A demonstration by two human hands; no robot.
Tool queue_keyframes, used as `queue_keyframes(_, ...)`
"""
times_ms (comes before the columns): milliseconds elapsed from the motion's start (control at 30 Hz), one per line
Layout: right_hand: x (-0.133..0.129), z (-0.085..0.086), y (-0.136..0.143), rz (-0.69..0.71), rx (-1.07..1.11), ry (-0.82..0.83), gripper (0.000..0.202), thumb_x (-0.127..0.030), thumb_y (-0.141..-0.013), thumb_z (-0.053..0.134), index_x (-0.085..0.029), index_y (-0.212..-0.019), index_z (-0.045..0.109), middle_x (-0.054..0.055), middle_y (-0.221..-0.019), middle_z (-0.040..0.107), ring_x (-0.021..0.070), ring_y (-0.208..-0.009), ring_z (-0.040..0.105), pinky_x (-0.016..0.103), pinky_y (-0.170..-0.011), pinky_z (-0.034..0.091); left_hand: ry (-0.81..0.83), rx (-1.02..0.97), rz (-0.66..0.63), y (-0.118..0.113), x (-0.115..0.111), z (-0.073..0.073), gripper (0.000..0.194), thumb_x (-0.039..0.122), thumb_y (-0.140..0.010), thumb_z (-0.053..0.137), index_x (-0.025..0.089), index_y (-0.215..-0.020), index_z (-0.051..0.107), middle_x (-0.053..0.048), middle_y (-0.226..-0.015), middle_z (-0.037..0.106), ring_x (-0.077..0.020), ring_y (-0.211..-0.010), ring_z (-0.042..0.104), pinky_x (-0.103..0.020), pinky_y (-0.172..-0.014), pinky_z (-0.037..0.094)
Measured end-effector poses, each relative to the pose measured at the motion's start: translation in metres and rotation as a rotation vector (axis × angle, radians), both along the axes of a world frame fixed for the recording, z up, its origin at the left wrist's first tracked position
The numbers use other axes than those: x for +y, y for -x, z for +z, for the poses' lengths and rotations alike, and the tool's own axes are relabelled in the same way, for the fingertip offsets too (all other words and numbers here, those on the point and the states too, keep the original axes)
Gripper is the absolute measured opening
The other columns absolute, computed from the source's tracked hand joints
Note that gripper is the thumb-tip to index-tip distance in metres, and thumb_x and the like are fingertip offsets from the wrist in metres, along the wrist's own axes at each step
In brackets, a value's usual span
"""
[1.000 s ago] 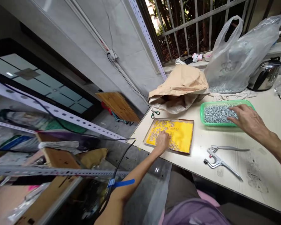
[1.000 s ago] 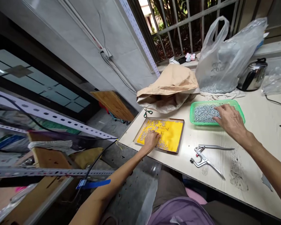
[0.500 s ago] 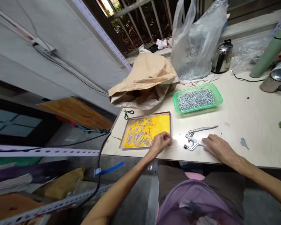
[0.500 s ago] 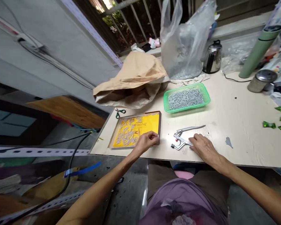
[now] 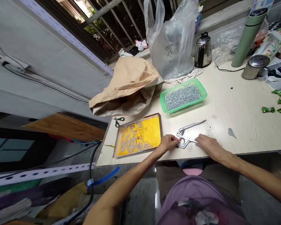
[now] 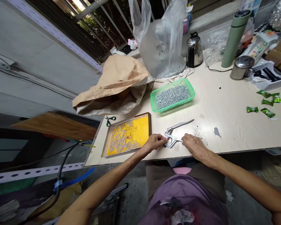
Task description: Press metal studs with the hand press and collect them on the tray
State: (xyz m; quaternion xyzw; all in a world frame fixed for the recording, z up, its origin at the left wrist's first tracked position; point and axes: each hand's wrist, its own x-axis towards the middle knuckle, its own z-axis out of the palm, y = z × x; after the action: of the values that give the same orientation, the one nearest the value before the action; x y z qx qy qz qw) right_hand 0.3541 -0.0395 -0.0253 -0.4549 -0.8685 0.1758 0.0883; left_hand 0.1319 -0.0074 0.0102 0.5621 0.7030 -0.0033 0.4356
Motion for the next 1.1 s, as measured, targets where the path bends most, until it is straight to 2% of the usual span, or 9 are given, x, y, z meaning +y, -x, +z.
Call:
queue_keyframes(233, 0.0, -0.005, -0.001, 0.0, -0.03, 0.038, 0.013, -0.014, -0.092, 0.046, -0.018, -0.084, 0.056, 0.004, -0.085, 0.057, 0.0156, -0.074, 0.052, 0.027, -0.058, 0.028, 0.142, -0.036, -0.04, -0.003, 0.008, 0.003, 0.015, 0.019, -0.073, 0.059, 0.013, -0.06, 0.061, 0.007, -0.041, 0.046, -0.0058, -0.036, 0.042, -0.017, -0.04, 0.036)
queue_keyframes(400, -0.002, -0.011, -0.003, 0.029, 0.027, 0.016, 0.015, -0.012, -0.093, 0.043, -0.018, -0.085, 0.054, 0.003, -0.084, 0.054, 0.0153, -0.071, 0.049, 0.028, -0.057, 0.027, 0.236, -0.108, -0.002, -0.002, 0.008, 0.005, 0.018, 0.017, -0.074, 0.06, 0.013, -0.057, 0.058, 0.006, -0.041, 0.048, -0.0063, -0.037, 0.046, -0.017, -0.042, 0.041)
queue_keyframes(667, -0.011, -0.019, -0.001, 0.002, 0.057, -0.028, 0.018, -0.008, -0.091, 0.039, -0.019, -0.089, 0.053, 0.004, -0.087, 0.053, 0.0164, -0.077, 0.05, 0.027, -0.063, 0.034, 0.253, -0.136, 0.039, -0.003, 0.003, 0.0, 0.014, 0.015, -0.073, 0.064, 0.013, -0.059, 0.058, 0.007, -0.042, 0.049, -0.0075, -0.039, 0.051, -0.018, -0.043, 0.046)
queue_keyframes(733, -0.008, -0.015, -0.002, -0.003, 0.043, -0.018, 0.014, -0.011, -0.09, 0.042, -0.019, -0.092, 0.054, 0.005, -0.09, 0.055, 0.0172, -0.08, 0.051, 0.027, -0.065, 0.037, 0.255, -0.133, 0.061, -0.003, 0.003, -0.002, 0.012, 0.015, -0.073, 0.064, 0.012, -0.063, 0.06, 0.006, -0.042, 0.05, -0.0078, -0.039, 0.052, -0.018, -0.044, 0.047)
queue_keyframes(800, -0.001, -0.008, -0.004, -0.003, 0.024, -0.018, 0.01, -0.023, -0.089, 0.051, -0.019, -0.097, 0.055, 0.008, -0.099, 0.057, 0.0201, -0.088, 0.053, 0.03, -0.07, 0.04, 0.256, -0.135, 0.074, -0.001, 0.002, -0.004, 0.011, 0.017, -0.073, 0.066, 0.012, -0.064, 0.061, 0.006, -0.043, 0.051, -0.0075, -0.039, 0.052, -0.018, -0.044, 0.047)
queue_keyframes(867, 0.012, -0.001, -0.006, -0.014, -0.016, -0.041, 0.038, -0.04, -0.081, 0.064, -0.018, -0.111, 0.054, 0.015, -0.117, 0.054, 0.0278, -0.105, 0.051, 0.037, -0.08, 0.042, 0.258, -0.14, 0.073, 0.0, 0.002, -0.005, 0.013, 0.02, -0.073, 0.068, 0.012, -0.064, 0.061, 0.006, -0.042, 0.051, -0.007, -0.039, 0.052, -0.017, -0.044, 0.047)
queue_keyframes(967, 0.033, 0.006, -0.009, -0.008, -0.096, -0.041, 0.086, -0.055, -0.062, 0.076, -0.016, -0.132, 0.042, 0.021, -0.14, 0.04, 0.039, -0.128, 0.034, 0.049, -0.094, 0.036, 0.255, -0.144, 0.066, 0.001, 0.001, -0.006, 0.016, 0.023, -0.073, 0.069, 0.012, -0.065, 0.061, 0.006, -0.042, 0.051, -0.0063, -0.039, 0.052, -0.015, -0.044, 0.046)
queue_keyframes(1033, 0.045, 0.009, -0.009, 0.024, -0.131, -0.009, 0.097, -0.057, -0.057, 0.078, -0.014, -0.135, 0.04, 0.022, -0.14, 0.041, 0.04, -0.129, 0.032, 0.05, -0.097, 0.034, 0.251, -0.139, 0.069, 0.001, 0.0, -0.006, 0.016, 0.023, -0.073, 0.069, 0.012, -0.065, 0.061, 0.006, -0.041, 0.051, -0.0064, -0.039, 0.052, -0.016, -0.043, 0.046)
queue_keyframes(1100, 0.051, 0.012, -0.007, 0.044, -0.144, 0.0, 0.096, -0.055, -0.056, 0.078, -0.012, -0.133, 0.042, 0.021, -0.132, 0.048, 0.0386, -0.122, 0.04, 0.048, -0.094, 0.036, 0.249, -0.129, 0.075, -0.001, 0.001, -0.006, 0.017, 0.022, -0.073, 0.069, 0.012, -0.063, 0.06, 0.007, -0.041, 0.05, -0.0068, -0.038, 0.051, -0.017, -0.044, 0.046)
